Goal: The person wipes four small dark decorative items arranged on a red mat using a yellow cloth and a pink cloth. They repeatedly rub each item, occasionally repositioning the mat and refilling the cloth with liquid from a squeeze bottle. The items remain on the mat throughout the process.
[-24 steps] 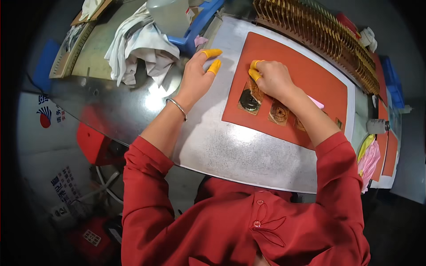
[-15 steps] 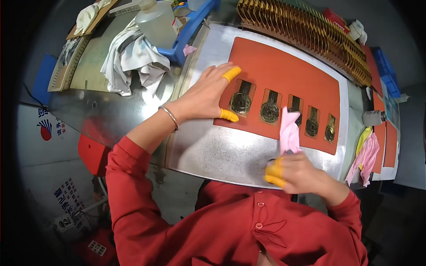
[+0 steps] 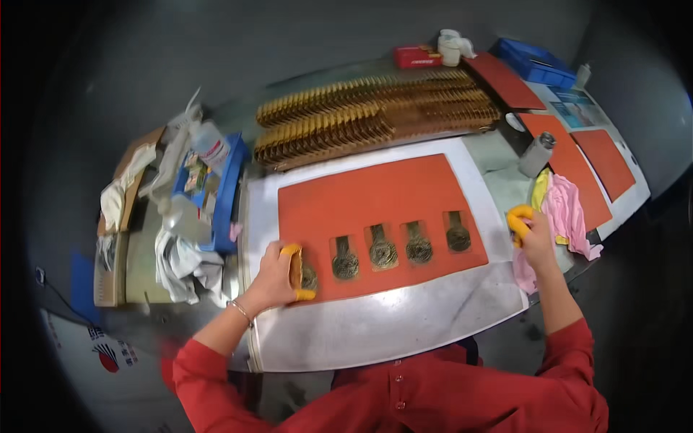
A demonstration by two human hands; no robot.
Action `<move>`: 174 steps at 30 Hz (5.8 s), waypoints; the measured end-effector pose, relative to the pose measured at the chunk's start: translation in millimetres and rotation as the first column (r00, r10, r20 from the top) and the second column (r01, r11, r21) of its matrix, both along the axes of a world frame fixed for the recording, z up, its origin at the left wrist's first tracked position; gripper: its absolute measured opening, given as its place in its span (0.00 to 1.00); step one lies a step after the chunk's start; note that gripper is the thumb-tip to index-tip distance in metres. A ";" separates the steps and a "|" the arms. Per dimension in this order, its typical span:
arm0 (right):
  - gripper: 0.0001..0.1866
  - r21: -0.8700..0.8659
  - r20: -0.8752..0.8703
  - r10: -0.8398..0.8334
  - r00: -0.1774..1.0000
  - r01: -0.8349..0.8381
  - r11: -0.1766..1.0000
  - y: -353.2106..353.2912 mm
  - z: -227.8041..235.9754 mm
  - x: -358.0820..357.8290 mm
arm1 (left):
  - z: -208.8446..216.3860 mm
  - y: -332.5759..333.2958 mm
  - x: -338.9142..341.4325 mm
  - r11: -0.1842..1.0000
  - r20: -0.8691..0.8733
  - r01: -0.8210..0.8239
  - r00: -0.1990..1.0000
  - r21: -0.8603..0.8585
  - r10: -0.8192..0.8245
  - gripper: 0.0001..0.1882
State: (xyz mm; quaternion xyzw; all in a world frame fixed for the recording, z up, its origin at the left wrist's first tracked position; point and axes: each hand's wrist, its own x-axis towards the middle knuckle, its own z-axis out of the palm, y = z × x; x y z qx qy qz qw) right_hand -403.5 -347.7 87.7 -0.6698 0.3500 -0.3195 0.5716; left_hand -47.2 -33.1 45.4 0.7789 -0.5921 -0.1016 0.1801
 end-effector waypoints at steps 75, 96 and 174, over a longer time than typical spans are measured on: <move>0.08 -0.503 -0.625 0.254 0.738 -0.630 0.592 -53.3 -54.8 83.2 | -18.7 -134.3 -209.4 0.955 0.176 0.265 0.955 -0.133 -0.241 0.33; 0.04 -0.618 -0.639 0.380 0.669 -0.741 0.264 -45.3 -59.4 77.1 | -20.1 -129.2 -216.2 0.961 0.204 0.252 0.952 -0.109 -0.227 0.33; 0.06 -0.002 0.045 0.016 0.999 -0.016 1.000 -104.0 -84.8 -12.3 | 27.7 -63.8 -47.9 0.987 -0.005 -0.001 1.000 0.161 0.001 0.51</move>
